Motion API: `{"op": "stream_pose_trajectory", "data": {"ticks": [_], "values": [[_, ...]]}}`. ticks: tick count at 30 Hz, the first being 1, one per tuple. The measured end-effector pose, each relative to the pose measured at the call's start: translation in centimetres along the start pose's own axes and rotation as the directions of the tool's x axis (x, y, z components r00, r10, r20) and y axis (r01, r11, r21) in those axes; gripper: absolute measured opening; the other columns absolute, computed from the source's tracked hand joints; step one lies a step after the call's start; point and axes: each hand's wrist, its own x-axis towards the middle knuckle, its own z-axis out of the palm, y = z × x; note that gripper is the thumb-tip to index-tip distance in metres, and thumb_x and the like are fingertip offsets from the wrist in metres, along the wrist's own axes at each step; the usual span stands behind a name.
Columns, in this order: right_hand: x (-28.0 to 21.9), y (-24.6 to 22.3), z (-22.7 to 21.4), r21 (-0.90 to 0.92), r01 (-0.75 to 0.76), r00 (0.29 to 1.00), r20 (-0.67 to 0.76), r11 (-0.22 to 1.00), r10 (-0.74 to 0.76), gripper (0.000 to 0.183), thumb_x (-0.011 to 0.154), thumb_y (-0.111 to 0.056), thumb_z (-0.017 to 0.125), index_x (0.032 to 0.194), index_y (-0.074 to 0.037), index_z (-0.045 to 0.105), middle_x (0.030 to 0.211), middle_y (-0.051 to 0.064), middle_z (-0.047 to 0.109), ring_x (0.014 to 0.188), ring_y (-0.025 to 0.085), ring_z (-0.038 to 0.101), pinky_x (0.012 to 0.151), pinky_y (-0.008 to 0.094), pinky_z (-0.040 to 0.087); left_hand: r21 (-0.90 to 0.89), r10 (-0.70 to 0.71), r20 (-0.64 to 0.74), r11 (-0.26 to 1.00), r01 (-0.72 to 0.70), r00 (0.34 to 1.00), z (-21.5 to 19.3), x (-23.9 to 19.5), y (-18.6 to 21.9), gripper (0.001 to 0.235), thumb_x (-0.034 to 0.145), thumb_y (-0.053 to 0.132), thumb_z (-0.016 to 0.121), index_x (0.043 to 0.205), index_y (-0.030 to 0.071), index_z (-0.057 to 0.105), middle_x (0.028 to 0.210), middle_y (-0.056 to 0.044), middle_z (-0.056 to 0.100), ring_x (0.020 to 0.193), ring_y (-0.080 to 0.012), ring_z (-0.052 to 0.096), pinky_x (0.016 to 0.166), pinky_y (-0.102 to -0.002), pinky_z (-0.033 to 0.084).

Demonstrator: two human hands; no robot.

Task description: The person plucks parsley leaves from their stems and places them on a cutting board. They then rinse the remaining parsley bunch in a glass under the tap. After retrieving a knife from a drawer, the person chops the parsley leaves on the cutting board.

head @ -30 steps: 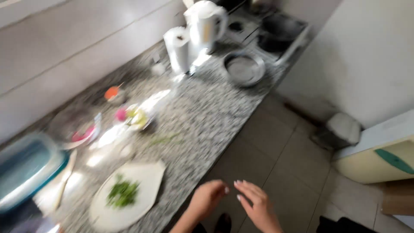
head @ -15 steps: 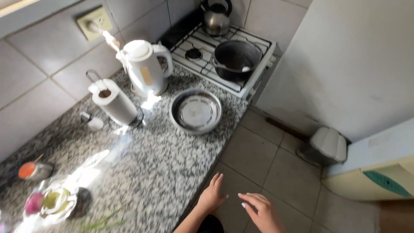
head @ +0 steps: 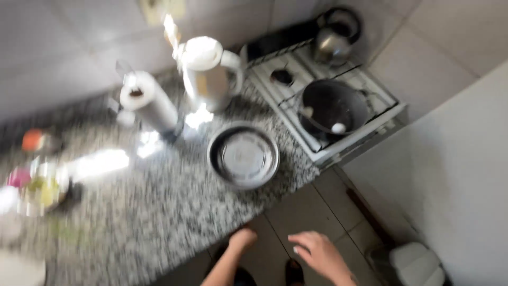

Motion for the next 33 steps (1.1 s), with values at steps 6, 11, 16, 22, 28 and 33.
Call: {"op": "stream_pose_trajectory", "data": {"ticks": [6, 11, 16, 22, 28, 33], "values": [[1.9, 9.2, -1.3, -0.146, 0.203, 0.949, -0.213, 0.968, -0.231, 0.041, 0.079, -0.018, 0.058, 0.12, -0.017, 0.061, 0.123, -0.001, 0.062, 0.115, 0.017, 0.056, 0.097, 0.032, 0.042, -0.425, -0.279, -0.362, 0.899, 0.109, 0.889, 4.1, -9.3, 6.9, 0.041, 0.079, 0.034, 0.053, 0.108, 0.006, 0.052, 0.108, -0.015, 0.06, 0.1, -0.0334, 0.057, 0.079, -0.044, 0.048], [2.5, 12.3, -3.0, -0.145, 0.122, 0.943, -0.291, 0.982, -0.16, 0.035, 0.089, -0.019, 0.048, 0.122, -0.011, 0.057, 0.118, 0.005, 0.061, 0.11, 0.024, 0.054, 0.091, 0.038, 0.045, -0.527, -0.323, -0.189, 0.83, 0.182, 0.927, 9.5, -17.0, 12.0, 0.045, 0.088, 0.029, 0.05, 0.126, 0.015, 0.03, 0.079, -0.007, 0.054, 0.069, -0.0236, 0.053, 0.055, -0.036, 0.041], [3.6, 12.7, -0.5, -0.046, -0.082, 0.994, -0.079, 0.996, 0.078, 0.037, 0.089, -0.017, 0.045, 0.123, -0.013, 0.057, 0.124, 0.004, 0.059, 0.104, 0.021, 0.061, 0.083, 0.035, 0.05, -0.639, -0.315, -0.043, 0.738, 0.216, 0.948, 15.4, -20.0, 14.2, 0.062, 0.085, 0.029, 0.054, 0.141, 0.014, 0.035, 0.052, -0.001, 0.04, 0.049, -0.0159, 0.041, 0.051, -0.034, 0.032], [7.1, 15.2, 4.8, -0.315, -0.101, 0.989, -0.136, 0.944, 0.061, 0.055, 0.09, -0.015, 0.048, 0.14, -0.004, 0.029, 0.129, 0.015, 0.05, 0.101, 0.036, 0.058, 0.072, 0.047, 0.053, -0.589, -0.318, -0.018, 0.769, 0.247, 0.948, 20.2, -21.0, 15.5, 0.033, 0.081, 0.034, 0.06, 0.058, 0.011, 0.054, 0.058, -0.004, 0.054, 0.059, -0.0196, 0.053, 0.054, -0.034, 0.04], [8.0, 12.6, 3.4, -0.475, -0.263, 0.962, -0.069, 0.84, 0.263, 0.039, 0.088, -0.04, 0.054, 0.103, -0.005, 0.051, 0.082, 0.006, 0.065, 0.071, 0.025, 0.065, 0.056, 0.037, 0.052, -0.971, -0.419, 0.008, 0.213, 0.107, 0.908, 17.8, -26.6, 18.4, 0.031, 0.081, 0.03, 0.063, 0.105, 0.011, 0.058, 0.1, 0.0, 0.072, 0.087, -0.0086, 0.065, 0.08, -0.022, 0.048], [-1.4, 7.8, -6.4, -0.386, -0.278, 0.957, -0.034, 0.88, 0.288, 0.033, 0.078, -0.042, 0.044, 0.093, -0.012, 0.049, 0.088, 0.015, 0.069, 0.085, 0.038, 0.065, 0.069, 0.043, 0.047, -0.9, -0.402, 0.075, -0.422, -0.112, 0.913, 15.1, -27.9, 19.3, 0.024, 0.076, 0.023, 0.071, 0.09, 0.004, 0.064, 0.095, -0.006, 0.067, 0.098, -0.0126, 0.065, 0.085, -0.025, 0.053]]}}
